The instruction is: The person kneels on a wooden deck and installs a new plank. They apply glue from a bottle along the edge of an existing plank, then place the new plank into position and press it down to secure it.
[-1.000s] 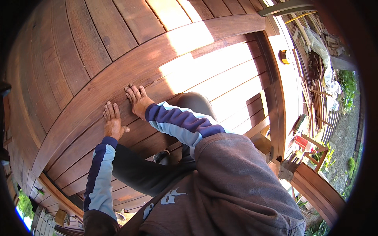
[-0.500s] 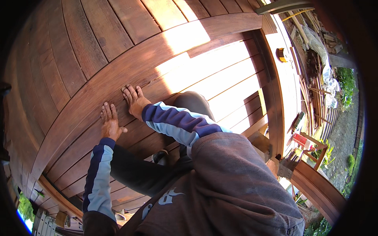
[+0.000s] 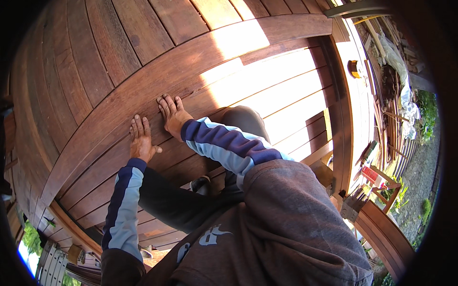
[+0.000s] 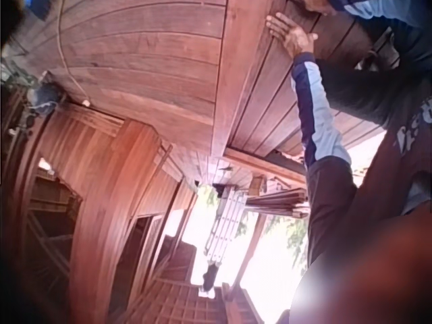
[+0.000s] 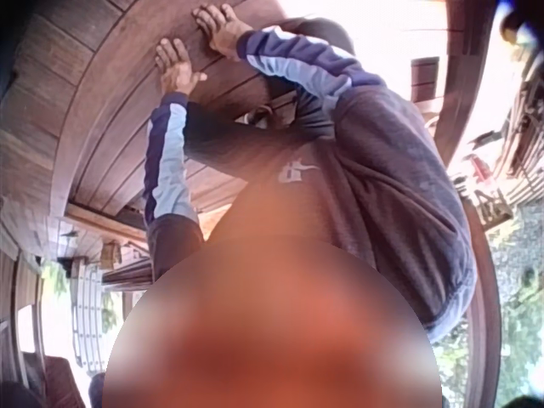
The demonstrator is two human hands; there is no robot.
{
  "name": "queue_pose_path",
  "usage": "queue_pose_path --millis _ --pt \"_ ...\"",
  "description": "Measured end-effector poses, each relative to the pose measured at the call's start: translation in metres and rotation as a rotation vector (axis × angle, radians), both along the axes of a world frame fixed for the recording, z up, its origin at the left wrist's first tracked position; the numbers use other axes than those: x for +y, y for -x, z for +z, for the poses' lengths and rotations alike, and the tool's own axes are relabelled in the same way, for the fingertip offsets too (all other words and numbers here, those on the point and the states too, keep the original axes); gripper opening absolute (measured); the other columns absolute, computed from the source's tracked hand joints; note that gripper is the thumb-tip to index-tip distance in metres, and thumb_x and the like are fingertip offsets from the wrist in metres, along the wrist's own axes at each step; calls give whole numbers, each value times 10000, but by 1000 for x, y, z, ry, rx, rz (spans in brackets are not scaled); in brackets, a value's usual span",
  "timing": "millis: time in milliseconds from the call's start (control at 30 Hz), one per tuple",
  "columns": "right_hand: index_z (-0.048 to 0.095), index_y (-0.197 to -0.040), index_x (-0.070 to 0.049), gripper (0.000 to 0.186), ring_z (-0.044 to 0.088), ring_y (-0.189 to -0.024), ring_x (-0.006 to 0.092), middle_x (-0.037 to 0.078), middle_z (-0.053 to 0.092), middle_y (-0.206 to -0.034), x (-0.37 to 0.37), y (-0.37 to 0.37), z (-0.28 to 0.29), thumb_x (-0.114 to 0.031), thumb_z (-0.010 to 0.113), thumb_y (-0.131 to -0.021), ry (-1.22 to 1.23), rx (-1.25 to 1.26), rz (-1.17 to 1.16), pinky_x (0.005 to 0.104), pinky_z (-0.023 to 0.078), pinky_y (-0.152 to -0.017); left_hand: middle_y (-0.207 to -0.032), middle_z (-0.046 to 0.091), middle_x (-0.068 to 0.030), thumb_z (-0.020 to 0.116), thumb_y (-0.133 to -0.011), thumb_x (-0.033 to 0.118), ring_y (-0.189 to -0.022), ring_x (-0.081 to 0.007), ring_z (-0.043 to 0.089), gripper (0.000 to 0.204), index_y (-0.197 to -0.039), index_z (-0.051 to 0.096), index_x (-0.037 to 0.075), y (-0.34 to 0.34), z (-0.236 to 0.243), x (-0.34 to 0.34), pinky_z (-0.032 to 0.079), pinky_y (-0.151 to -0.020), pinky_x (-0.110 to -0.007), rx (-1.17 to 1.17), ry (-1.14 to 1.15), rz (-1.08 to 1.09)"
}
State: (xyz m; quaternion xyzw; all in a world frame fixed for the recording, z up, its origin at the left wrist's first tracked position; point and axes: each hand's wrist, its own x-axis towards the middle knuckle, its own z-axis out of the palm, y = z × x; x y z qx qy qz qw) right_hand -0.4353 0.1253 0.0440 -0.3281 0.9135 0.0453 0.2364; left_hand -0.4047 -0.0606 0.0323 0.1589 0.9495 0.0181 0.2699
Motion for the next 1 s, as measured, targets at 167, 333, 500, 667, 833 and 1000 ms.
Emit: queue_pose_path --millis 167,333,500,667,833,1000 --pt "228 -1444 113 932 87 -1427 466 262 94 -1555 -2 2 2 -270 698 -735 7 -90 -29 586 179 -1120 -1514 119 -335 879 -539 377 -1420 -464 126 1256 -1467 152 -59 0 0 0 173 -1165 -502 -9 3 -1" --pt "214 -1448 111 954 80 -1428 465 262 88 -1556 -2 2 4 -278 706 -729 -11 -91 -22 586 175 -1122 -1515 115 -333 875 -545 391 -1421 -460 126 1258 -1468 148 -58 0 1 1 179 -1165 -500 -16 24 -5" --pt "220 -1445 113 937 81 -1429 463 262 89 -1555 -2 3 6 -273 696 -736 -18 -105 -19 583 172 -1124 -1519 112 -327 873 -547 400 -1423 -458 123 1264 -1471 139 -56 1 2 2 176 -1166 -499 -25 29 3" --pt "226 -1441 119 911 86 -1427 465 265 108 -1551 -2 3 7 -268 674 -749 -9 -85 -24 586 170 -1123 -1521 110 -325 872 -548 397 -1425 -457 114 1266 -1473 133 -51 2 2 3 169 -1169 -495 -32 44 -1" --pt "231 -1438 124 911 96 -1425 466 266 122 -1548 -2 2 6 -264 675 -743 -8 -69 -22 587 177 -1120 -1519 121 -326 875 -544 386 -1420 -460 135 1256 -1468 149 -58 1 2 2 177 -1166 -494 -14 35 -3" --pt "227 -1437 127 944 95 -1425 467 268 121 -1547 -3 2 5 -259 699 -717 7 -70 -37 586 183 -1120 -1512 140 -332 879 -534 384 -1411 -462 170 1247 -1460 176 -67 0 1 2 190 -1162 -492 12 23 -14"
